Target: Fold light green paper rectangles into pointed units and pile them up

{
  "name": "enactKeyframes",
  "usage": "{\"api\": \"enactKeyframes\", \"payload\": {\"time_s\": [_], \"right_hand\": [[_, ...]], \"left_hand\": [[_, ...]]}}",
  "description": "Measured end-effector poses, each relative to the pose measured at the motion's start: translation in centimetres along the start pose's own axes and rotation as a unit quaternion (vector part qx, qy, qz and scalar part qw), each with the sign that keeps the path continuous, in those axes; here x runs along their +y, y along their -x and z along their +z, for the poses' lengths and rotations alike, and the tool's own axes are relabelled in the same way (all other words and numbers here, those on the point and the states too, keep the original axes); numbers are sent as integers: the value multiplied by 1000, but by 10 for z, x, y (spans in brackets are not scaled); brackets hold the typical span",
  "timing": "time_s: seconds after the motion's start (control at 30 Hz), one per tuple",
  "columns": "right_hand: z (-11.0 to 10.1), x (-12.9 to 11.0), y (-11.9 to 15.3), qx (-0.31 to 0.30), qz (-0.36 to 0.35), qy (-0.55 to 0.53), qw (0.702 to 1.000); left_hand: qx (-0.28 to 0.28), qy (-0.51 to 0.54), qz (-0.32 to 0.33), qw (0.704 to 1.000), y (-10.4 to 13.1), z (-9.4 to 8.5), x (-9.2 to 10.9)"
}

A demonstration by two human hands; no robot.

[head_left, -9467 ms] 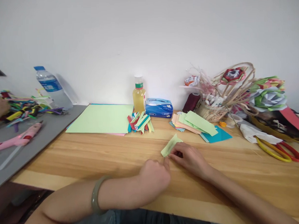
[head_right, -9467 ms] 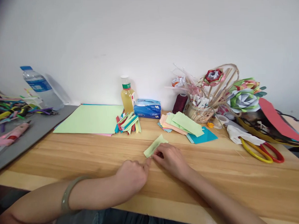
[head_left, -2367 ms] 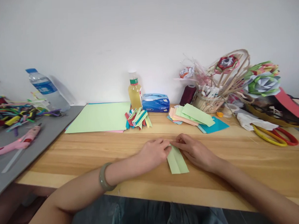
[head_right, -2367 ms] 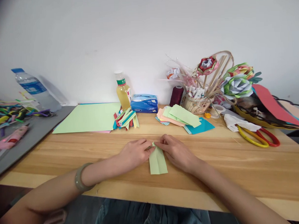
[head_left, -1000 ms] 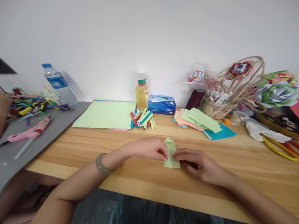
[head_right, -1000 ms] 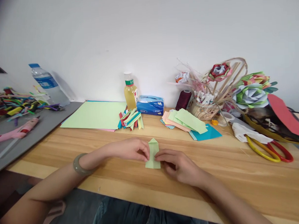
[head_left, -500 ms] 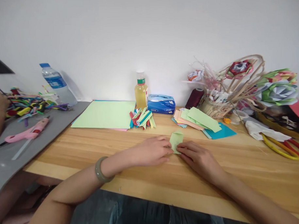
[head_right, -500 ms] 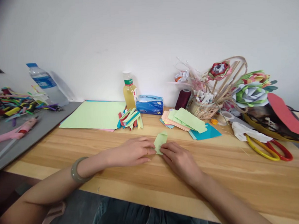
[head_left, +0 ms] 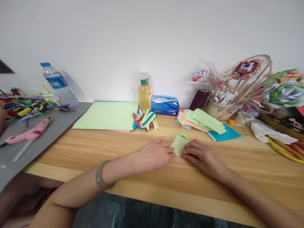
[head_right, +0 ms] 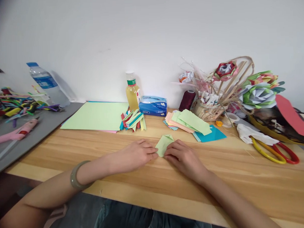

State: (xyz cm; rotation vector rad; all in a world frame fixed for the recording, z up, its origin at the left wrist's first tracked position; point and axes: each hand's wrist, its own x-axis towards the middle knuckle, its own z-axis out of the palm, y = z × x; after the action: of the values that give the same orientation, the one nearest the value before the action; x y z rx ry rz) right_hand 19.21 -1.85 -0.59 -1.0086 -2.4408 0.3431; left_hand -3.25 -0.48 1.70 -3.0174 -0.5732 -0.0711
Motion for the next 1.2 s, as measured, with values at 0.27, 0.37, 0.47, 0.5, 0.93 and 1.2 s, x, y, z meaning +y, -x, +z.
{"api": "enactKeyframes", "payload": {"time_s": [0.27,0.37,0.47,0.5,0.93,1.2], "right_hand": [[3,3,-3,-18,91,-88,992],[5,4,-5,-21,121,-96,988],[7,5,-6,-13,139,-90,986],[8,5,-6,-12,142,-86,986],[6,8,-16,-58,146,4,988],[5,8,-17,-74,158,15,985]], "left_hand": [[-11,-4,-10,1000,0,-3,8],[-12,-5,-19,1000,-2,-1,11],[-14,-9,-24,1000,-4,3,13],[-16,-9,-26,999,-4,3,13],[-31,19,-30,999,-6,1,11],[-23,121,-74,990,-5,6,6]]}}
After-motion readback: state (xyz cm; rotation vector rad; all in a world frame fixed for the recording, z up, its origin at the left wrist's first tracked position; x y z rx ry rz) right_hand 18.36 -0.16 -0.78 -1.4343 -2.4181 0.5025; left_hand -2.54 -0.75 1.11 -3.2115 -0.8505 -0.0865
